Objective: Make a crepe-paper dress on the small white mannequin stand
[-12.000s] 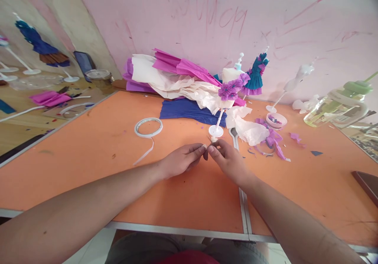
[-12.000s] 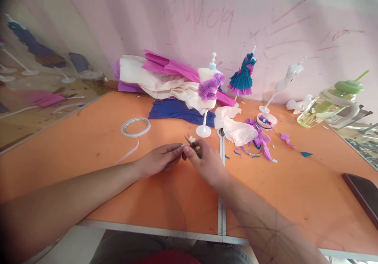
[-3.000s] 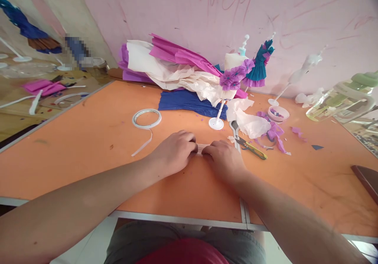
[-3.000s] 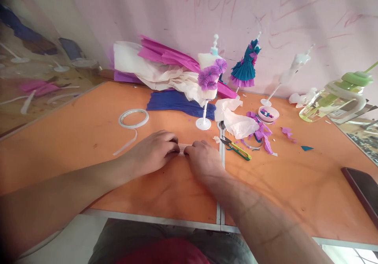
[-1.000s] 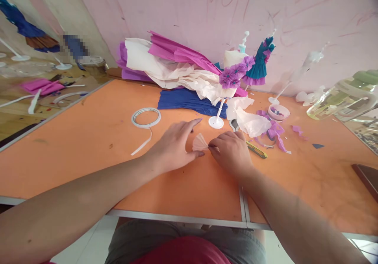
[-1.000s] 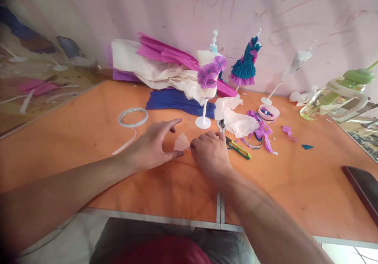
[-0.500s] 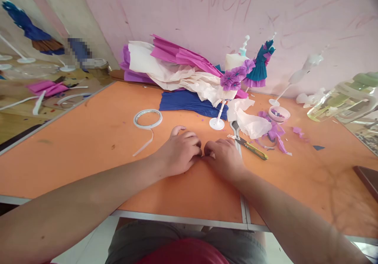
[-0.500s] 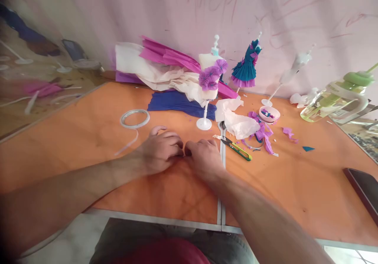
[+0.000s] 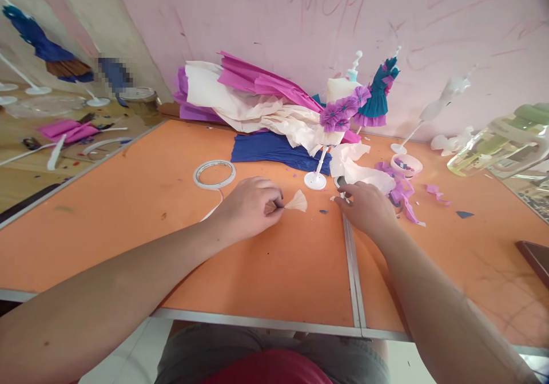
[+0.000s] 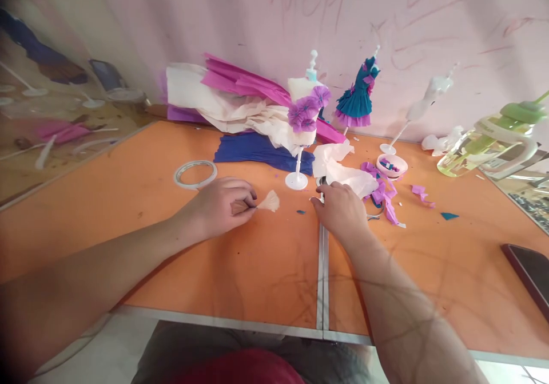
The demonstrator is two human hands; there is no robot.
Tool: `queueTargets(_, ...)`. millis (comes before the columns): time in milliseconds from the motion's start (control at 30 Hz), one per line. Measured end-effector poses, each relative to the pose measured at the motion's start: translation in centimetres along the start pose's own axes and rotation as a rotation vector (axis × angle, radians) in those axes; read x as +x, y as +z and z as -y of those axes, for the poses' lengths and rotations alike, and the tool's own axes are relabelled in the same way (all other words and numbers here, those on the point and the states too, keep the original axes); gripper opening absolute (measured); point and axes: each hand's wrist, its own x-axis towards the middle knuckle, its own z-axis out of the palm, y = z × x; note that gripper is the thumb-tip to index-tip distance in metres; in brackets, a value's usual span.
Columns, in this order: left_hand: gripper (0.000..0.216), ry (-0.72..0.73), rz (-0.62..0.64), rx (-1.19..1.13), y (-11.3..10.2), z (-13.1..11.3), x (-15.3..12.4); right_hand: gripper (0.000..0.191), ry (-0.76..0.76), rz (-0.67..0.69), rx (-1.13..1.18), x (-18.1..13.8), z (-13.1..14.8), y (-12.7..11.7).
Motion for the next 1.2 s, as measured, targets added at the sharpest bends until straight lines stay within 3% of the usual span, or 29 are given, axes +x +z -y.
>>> queueTargets(100,0.007,-0.054,0.019,-0.058,0.0,0.0,0.0,0.026,-0.037,0.046,-0.023,0.2,-0.2,1.0)
queueTargets(167,0.007,-0.068,0.033,-0.077,0.1,-0.2,0.0,0.02,-0.05,0.008,0.014,0.2,0.0,1.1)
queueTargets(267,0.007,-0.106,0.041,-0.106,-0.2,-0.7,0.0,0.018,-0.036,-0.047,0.272,0.2,0.5,0.3)
queueTargets(367,0.01,-0.234,0.103,-0.303,-1.0,-1.4,0.0,0.025,-0.012,0.116,0.719,0.0,1.1,-0.7)
queueTargets(467,0.012,-0.284,0.233,-0.6,-1.8,-2.2,-0.2,0.03,0.022,0.269,0.93,-0.7,2.0,-1.1)
queueTargets(567,0.006,-0.247,0.324,-0.752,-1.8,-2.6,-0.6,0.027,-0.001,0.32,0.932,-1.6,3.5,-1.1)
queueTargets(667,0.011,-0.27,0.355,-0.771,-1.2,-2.8,-0.9,0.022,-0.047,0.251,0.905,-2.4,5.1,-1.1)
queueTargets(833,0.017,-0.259,0.275,-0.685,-1.2,-3.1,-0.6,0.028,-0.065,0.25,0.894,-2.9,5.8,-1.3)
queueTargets(967,0.01,-0.199,0.2,-0.627,-1.7,-2.8,-0.3,0.026,0.023,0.286,0.931,-2.5,4.8,-1.5)
queueTargets(1100,0.008,-0.215,0.114,-0.714,-1.8,-2.3,-0.4,0.021,0.021,0.31,0.921,-2.4,4.7,-1.8)
queueTargets(1200,0.009,-0.212,0.196,-0.793,-1.4,-2.7,-0.6,0.017,-0.067,0.286,0.79,-2.7,5.3,-1.9)
